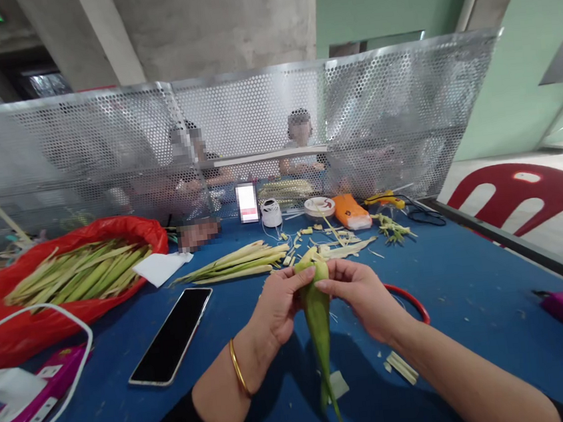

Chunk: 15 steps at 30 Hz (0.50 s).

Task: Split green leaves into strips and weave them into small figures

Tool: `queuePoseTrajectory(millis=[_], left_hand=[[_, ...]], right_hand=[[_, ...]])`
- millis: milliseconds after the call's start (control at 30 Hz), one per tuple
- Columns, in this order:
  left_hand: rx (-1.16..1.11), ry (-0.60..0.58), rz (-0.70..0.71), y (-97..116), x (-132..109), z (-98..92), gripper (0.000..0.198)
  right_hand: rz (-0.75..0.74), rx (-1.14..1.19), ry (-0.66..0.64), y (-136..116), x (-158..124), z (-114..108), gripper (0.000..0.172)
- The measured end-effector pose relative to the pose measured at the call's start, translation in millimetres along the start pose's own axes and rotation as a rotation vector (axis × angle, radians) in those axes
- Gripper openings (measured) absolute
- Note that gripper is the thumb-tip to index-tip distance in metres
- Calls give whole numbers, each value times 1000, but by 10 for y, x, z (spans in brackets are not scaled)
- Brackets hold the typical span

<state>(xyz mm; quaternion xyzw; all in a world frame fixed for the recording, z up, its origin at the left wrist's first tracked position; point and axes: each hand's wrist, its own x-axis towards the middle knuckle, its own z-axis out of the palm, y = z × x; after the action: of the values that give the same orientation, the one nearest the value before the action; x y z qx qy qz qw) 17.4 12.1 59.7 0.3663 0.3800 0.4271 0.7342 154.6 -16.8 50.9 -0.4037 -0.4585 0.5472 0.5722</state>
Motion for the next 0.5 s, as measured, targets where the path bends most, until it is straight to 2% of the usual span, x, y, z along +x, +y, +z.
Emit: queuePoseTrajectory(millis=[133,333,500], left_hand=[[4,27,-10,-13,11,-6,37],[-14,30,10,-15,25,-14,39],[-26,44,16,-25,38,-24,33]], right_hand=[[-64,-16,65,0,-3,8,21],[25,-46,-16,-7,-13,18,22],[-57,-97,51,-5,-32,8,22]])
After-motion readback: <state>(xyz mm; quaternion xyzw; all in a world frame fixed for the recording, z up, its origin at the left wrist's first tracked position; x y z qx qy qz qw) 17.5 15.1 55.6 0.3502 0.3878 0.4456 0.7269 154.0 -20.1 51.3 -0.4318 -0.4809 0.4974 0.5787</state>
